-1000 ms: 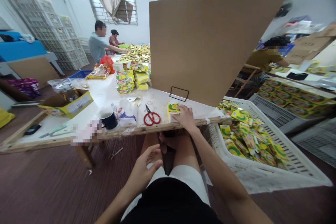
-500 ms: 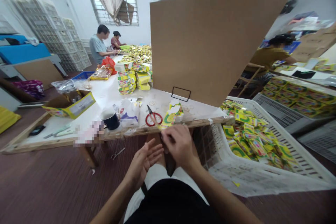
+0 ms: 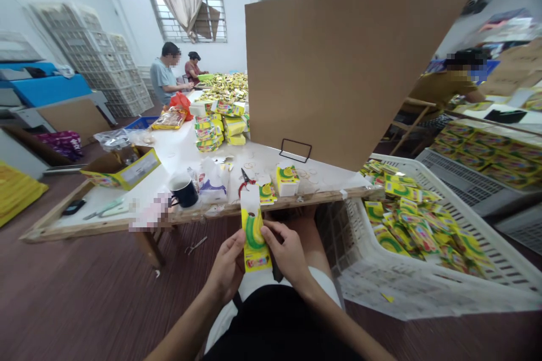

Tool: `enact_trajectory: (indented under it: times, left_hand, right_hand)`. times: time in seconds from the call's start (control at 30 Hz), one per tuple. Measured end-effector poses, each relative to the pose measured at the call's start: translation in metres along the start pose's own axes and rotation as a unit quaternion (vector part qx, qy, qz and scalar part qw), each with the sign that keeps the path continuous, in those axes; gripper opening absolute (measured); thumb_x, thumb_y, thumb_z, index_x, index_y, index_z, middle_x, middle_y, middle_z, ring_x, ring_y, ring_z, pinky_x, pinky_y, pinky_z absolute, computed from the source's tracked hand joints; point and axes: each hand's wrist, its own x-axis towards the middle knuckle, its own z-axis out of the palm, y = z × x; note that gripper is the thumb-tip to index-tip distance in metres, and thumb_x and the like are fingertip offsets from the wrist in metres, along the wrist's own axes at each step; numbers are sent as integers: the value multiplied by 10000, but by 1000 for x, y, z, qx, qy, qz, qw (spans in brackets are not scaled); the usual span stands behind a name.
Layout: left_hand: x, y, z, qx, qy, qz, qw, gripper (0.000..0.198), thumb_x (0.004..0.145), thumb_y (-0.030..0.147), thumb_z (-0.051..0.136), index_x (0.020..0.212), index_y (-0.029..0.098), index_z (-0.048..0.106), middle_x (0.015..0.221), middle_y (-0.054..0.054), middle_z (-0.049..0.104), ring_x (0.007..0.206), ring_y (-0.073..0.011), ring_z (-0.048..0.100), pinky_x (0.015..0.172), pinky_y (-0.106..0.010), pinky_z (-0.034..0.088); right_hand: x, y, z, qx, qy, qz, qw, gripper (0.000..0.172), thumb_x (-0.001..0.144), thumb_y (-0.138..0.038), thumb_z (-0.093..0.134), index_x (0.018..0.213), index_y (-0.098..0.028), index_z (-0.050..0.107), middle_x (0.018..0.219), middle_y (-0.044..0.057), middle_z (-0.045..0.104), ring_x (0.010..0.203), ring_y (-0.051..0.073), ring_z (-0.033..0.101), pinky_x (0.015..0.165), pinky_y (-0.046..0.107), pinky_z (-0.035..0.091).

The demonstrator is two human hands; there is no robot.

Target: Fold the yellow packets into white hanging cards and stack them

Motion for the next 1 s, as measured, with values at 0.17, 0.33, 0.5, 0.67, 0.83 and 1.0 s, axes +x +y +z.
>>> enact_trajectory:
  times: [0.17, 0.33, 0.5, 0.67, 0.83, 1.0]
  left_hand:
    - [0, -6, 2, 36, 38, 50, 997, 420, 682, 395, 744, 1006, 141, 662, 877, -76, 734, 835, -236, 686, 784, -364, 539]
    - [3, -10, -3, 119, 39, 88, 988, 385, 765, 412, 659, 1015, 120, 639, 913, -81, 724, 871, -248, 672, 745, -353, 542]
    - [1, -4, -4, 207, 20, 129, 969, 472, 774, 311, 674, 1187, 163, 497, 1007, -89, 693, 955, -245, 649, 829, -351, 511]
    - [-8, 8, -2, 230, -48, 128, 964, 721, 833, 245, 609, 1395, 302, 162, 1057, -70, 660, 982, -210, 640, 894, -367, 473]
    - [-11, 15, -9, 236, -129, 87, 959, 619, 833, 223, 610, 1345, 265, 265, 1022, -77, 654, 927, -203, 641, 824, -312, 480]
    - [-13, 10, -13, 229, -188, 61, 953, 379, 809, 198, 638, 1104, 238, 404, 971, -56, 656, 816, -163, 643, 716, -258, 473]
  right_hand:
    - [0, -1, 2, 26, -27, 25, 999, 305, 836, -408, 562, 942, -161, 707, 849, 79, 692, 791, 218, 632, 732, 324, 521]
    - [-5, 1, 6, 32, 2, 30, 999, 273, 835, -390, 559, 832, -153, 694, 780, 70, 664, 756, 207, 623, 687, 302, 514]
    - [-6, 2, 1, 31, 22, 21, 999, 222, 839, -342, 560, 911, -161, 667, 853, 74, 667, 779, 195, 617, 717, 301, 506]
    - [-4, -5, -14, 76, -57, -27, 995, 456, 834, -267, 573, 1273, -207, 464, 927, 41, 645, 752, 150, 599, 691, 263, 495]
    - [1, -12, -28, 91, -166, -9, 982, 427, 829, -256, 582, 1239, -202, 479, 923, 29, 638, 820, 150, 601, 726, 253, 481]
    - [4, -12, -32, 34, -176, -13, 984, 174, 861, -297, 541, 803, -154, 620, 760, 33, 622, 733, 151, 580, 670, 250, 456]
